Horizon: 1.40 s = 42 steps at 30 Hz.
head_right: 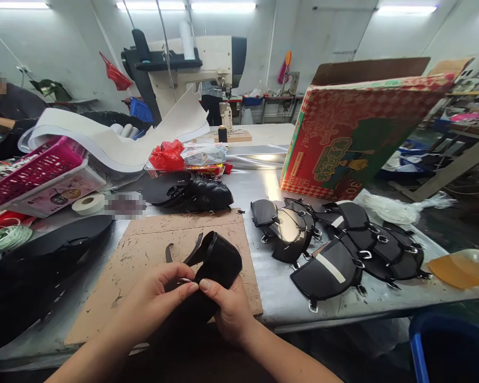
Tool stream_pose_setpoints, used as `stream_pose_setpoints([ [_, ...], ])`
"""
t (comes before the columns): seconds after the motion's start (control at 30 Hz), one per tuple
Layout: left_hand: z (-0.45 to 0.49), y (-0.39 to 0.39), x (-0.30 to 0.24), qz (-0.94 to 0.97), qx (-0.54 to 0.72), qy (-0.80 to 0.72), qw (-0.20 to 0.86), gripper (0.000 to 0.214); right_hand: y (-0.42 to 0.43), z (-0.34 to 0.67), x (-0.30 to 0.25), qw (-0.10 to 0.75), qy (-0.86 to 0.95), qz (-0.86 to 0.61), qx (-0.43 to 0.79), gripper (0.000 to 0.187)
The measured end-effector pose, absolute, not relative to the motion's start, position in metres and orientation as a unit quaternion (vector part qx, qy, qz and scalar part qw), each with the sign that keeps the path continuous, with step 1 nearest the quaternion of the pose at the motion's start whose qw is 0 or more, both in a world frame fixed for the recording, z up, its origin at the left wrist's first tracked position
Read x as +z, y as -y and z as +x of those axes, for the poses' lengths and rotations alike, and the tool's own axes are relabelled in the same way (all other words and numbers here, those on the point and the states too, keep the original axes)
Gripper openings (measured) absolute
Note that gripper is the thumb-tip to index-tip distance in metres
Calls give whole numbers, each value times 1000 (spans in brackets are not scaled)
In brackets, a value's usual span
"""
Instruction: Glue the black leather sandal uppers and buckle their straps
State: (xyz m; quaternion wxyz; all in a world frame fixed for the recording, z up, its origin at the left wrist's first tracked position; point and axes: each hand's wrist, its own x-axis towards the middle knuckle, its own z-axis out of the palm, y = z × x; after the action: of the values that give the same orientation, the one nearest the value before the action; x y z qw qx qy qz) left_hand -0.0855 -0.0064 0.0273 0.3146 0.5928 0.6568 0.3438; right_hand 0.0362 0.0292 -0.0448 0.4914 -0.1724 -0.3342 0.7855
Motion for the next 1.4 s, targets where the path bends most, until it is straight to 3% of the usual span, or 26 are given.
stream_pose_setpoints([
  [0.17, -87, 9, 27, 594, 335, -663, 310, 17, -30, 40, -49, 498, 369, -131, 774, 36],
  [0.37, -87, 15, 31, 553, 382, -650, 354, 17, -40, 48, -49, 362, 350, -46, 863, 34],
  [0.6, -89, 23, 33, 517, 390, -599, 471, 14, -40, 41, -46, 372, 405, -143, 823, 17],
  [0.8, -102, 23, 30, 546, 400, -549, 491, 11, -37, 41, -44, 346, 601, -183, 697, 23],
  [0.97, -105, 18, 29, 516, 407, -574, 488, 15, -32, 46, -58, 405, 568, -232, 678, 22],
  [1.17, -97, 15, 30, 463, 455, -632, 423, 15, -30, 51, -55, 401, 484, -90, 773, 51],
  [1.4, -89, 16, 26, 444, 484, -643, 395, 15, -30, 41, -49, 469, 422, -151, 761, 34],
])
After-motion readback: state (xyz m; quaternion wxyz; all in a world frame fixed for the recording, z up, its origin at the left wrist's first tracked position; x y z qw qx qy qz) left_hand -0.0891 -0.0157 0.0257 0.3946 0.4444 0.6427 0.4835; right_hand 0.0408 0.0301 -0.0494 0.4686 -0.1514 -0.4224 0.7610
